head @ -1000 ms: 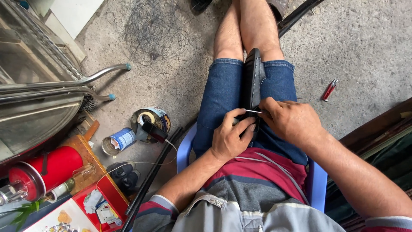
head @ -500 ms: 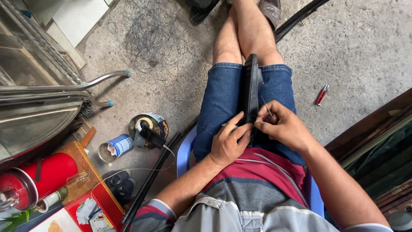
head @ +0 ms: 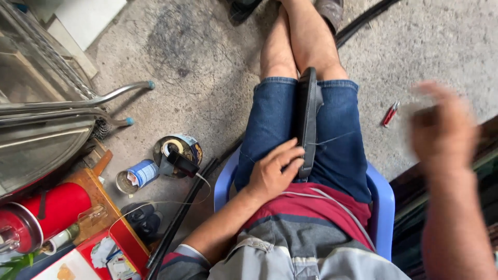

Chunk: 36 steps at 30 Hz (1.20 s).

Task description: Hand-stitching the sole of a shoe using a needle and thread in a repair shop environment.

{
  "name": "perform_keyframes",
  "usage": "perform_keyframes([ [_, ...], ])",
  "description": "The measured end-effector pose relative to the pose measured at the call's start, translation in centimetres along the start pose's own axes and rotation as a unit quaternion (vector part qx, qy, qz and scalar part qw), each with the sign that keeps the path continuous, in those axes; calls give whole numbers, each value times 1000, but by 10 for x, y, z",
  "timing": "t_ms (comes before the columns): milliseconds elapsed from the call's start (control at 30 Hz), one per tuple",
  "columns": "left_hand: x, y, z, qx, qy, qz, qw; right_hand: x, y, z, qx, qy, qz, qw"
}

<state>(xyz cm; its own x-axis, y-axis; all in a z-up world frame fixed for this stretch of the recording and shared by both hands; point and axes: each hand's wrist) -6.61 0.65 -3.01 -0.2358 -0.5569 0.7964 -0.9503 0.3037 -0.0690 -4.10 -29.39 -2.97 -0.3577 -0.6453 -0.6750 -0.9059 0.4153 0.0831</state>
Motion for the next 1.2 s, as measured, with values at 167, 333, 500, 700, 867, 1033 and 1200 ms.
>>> perform_keyframes([
  [167, -20, -7, -14, -171, -74, -108, 976, -37, 54, 66, -159, 72, -308, 935],
  [333, -11, -24, -38, -312, -123, -79, 939, -52, 43, 68, -220, -16, -194, 956],
  [500, -34, -27, -39, -247, 300, -77, 918, -50, 33, 80, -275, -68, -83, 955],
  [700, -46, -25, -25, -96, 698, -81, 705, -52, 30, 80, -275, -162, -68, 945],
  [867, -36, -18, -1, -90, 78, -90, 989, -44, 34, 77, -282, -170, -39, 943],
  [1033, -44, -9, 3, -60, 30, -36, 997, -54, 30, 74, -297, -206, -50, 931],
  [1200, -40, -5, 1, -38, 14, -6, 999, -49, 36, 80, -278, -202, -72, 936],
])
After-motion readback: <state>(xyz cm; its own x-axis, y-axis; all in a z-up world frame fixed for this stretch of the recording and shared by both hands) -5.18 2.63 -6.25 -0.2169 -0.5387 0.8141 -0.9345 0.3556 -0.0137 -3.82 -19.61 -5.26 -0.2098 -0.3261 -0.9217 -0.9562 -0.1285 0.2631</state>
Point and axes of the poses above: each hand's wrist, its own y-axis away from the middle knuckle, its own z-axis out of the palm, x = y × z, and after that the axes turned 5 degrees about -y, right-handed
